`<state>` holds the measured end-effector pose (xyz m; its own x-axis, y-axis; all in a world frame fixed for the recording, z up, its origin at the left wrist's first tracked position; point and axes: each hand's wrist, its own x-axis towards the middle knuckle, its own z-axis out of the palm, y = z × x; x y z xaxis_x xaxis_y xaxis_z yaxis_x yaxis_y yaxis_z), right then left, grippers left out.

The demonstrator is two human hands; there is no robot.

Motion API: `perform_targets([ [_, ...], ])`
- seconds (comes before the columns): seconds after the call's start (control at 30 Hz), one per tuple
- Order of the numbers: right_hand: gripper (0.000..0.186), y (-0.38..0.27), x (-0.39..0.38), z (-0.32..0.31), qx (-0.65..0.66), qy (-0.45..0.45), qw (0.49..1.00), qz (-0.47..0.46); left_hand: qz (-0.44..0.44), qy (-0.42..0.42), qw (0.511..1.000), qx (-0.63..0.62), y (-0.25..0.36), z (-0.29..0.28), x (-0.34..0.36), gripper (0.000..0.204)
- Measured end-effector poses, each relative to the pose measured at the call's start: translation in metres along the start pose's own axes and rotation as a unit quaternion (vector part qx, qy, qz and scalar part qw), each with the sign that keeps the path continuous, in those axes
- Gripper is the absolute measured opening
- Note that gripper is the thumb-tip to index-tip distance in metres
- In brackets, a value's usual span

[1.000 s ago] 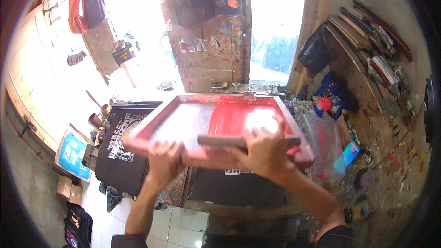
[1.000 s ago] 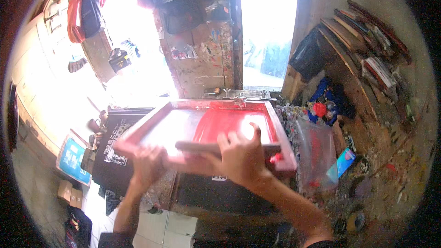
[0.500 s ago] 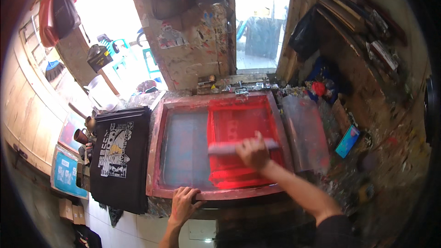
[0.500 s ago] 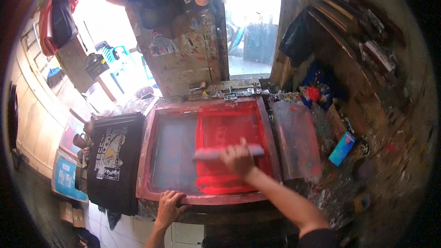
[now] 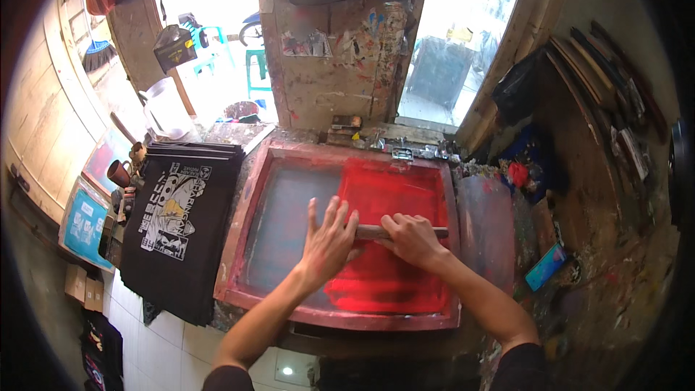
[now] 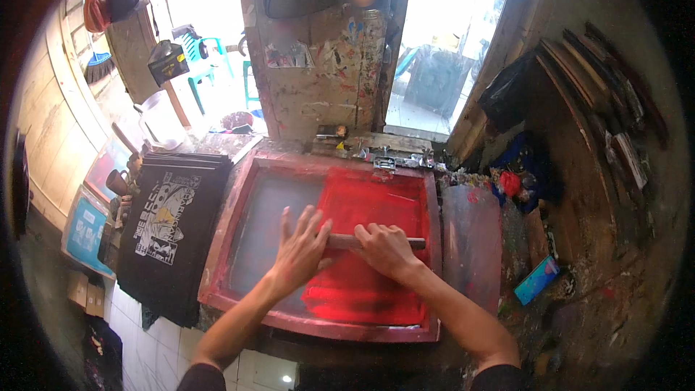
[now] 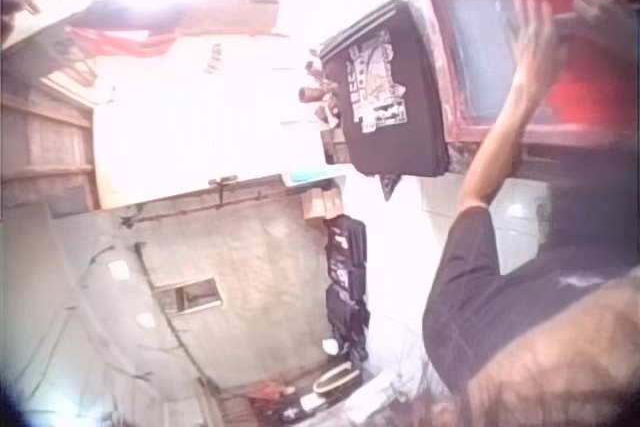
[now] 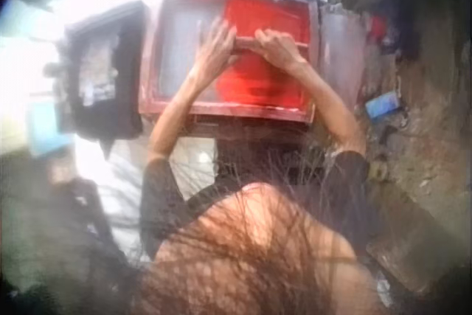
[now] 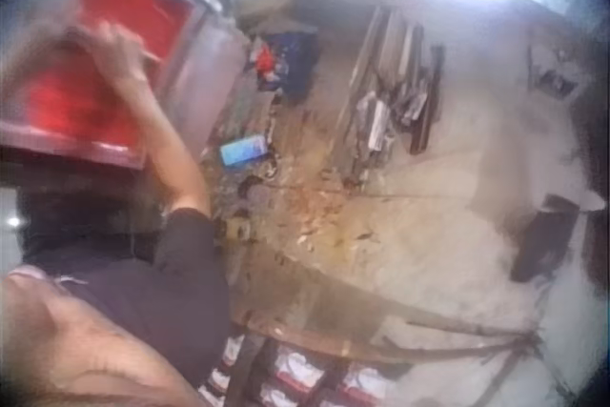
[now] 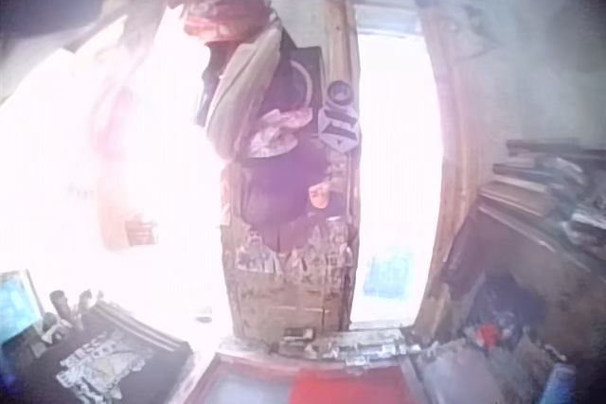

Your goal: The person performs screen printing by placing black garments under a screen frame, applying red ink with a squeegee, and lifting the frame to reveal the print.

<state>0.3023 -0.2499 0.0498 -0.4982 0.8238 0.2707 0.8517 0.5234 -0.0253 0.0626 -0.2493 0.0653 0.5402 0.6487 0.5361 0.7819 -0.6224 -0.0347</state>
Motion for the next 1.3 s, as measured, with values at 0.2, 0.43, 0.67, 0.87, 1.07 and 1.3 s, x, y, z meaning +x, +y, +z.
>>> perform_targets([
  [0.2, 0.036, 0.084, -0.017, 0.002, -0.036, 0.036, 0.991, 0.125, 0.000, -0.091, 0.986, -0.139, -0.050, 0.076, 0.059, 0.026],
  [0.43, 0.046, 0.157, 0.082, 0.022, -0.005, -0.004, 0.989, 0.145, 0.002, -0.036, 0.986, -0.163, -0.101, 0.112, 0.141, 0.022],
  [0.67, 0.036, 0.079, -0.039, 0.011, 0.029, -0.032, 0.999, 0.000, -0.046, -0.073, 0.995, -0.047, -0.003, 0.046, -0.019, 0.024],
  [0.87, 0.033, 0.075, -0.059, -0.025, 0.123, -0.109, 0.986, -0.016, -0.029, -0.183, 0.974, -0.133, 0.010, 0.028, -0.037, 0.023],
  [1.07, 0.043, 0.170, 0.055, 0.002, 0.015, 0.031, 0.991, 0.130, 0.006, -0.048, 0.997, -0.058, -0.075, 0.117, 0.156, 0.035],
  [1.3, 0.039, 0.107, -0.024, 0.003, 0.076, -0.014, 0.988, 0.132, 0.000, -0.114, 0.988, -0.107, -0.032, 0.093, 0.064, 0.042],
])
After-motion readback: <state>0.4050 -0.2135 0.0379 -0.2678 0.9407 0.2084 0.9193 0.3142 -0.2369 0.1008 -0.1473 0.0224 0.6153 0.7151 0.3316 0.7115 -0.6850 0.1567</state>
